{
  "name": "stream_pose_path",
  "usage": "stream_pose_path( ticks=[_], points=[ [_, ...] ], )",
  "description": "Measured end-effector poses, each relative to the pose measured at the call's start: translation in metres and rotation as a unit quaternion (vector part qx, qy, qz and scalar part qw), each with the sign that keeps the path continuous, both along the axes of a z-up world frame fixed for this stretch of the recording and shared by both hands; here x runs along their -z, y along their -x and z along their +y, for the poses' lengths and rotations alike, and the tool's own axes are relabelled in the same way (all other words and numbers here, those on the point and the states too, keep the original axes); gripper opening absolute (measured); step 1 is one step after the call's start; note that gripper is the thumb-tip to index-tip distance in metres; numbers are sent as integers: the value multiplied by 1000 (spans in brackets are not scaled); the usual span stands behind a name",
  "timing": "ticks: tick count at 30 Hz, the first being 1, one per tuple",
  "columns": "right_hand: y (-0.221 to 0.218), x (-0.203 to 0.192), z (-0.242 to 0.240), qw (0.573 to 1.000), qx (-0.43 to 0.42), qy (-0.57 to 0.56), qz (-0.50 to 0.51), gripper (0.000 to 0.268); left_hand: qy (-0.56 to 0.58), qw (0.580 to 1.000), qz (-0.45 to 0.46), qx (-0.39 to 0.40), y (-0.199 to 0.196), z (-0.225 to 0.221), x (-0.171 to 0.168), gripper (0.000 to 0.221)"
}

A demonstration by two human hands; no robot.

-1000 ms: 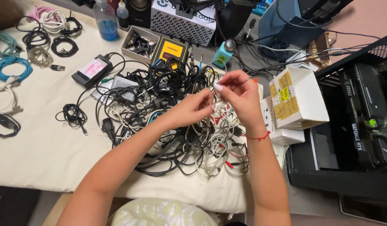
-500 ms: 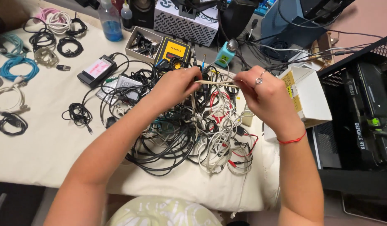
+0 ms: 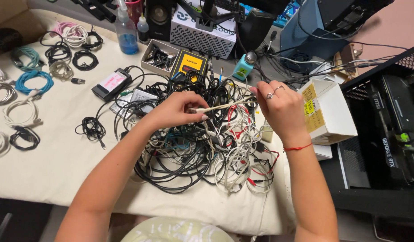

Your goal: Untangling and coiling various electronic cables from a large pile on a workbench.

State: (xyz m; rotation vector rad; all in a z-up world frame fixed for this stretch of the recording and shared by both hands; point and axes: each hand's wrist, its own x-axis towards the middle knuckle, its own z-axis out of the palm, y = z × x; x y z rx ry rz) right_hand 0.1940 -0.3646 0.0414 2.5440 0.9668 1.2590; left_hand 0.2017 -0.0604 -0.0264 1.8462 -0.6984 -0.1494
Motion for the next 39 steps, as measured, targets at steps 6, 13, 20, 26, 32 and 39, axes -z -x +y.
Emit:
stream_pose_path(
  ticks=[6, 13, 20, 26, 32, 39],
  points=[
    [10, -5, 1, 996, 3, -17, 91, 12, -14, 999, -4, -44, 4, 15, 5, 18],
    [8, 21, 7, 977, -69, -48, 198, 19, -47, 997, 16, -63, 6, 25, 10, 14],
    [9, 51, 40, 979, -25, -65, 194, 27, -57, 995, 21, -81, 10, 26, 3, 17],
    [37, 69, 84, 972, -99, -165, 137, 9, 1, 994, 31, -103, 12, 23, 14, 20],
    [35, 109, 95, 880, -139, -242, 384, 7, 132, 980, 116, -88, -3, 18, 41, 18],
    [32, 81, 84, 754, -154, -401, 498, 18, 242, 948, 206, 29, 1, 15, 21, 18]
  ],
)
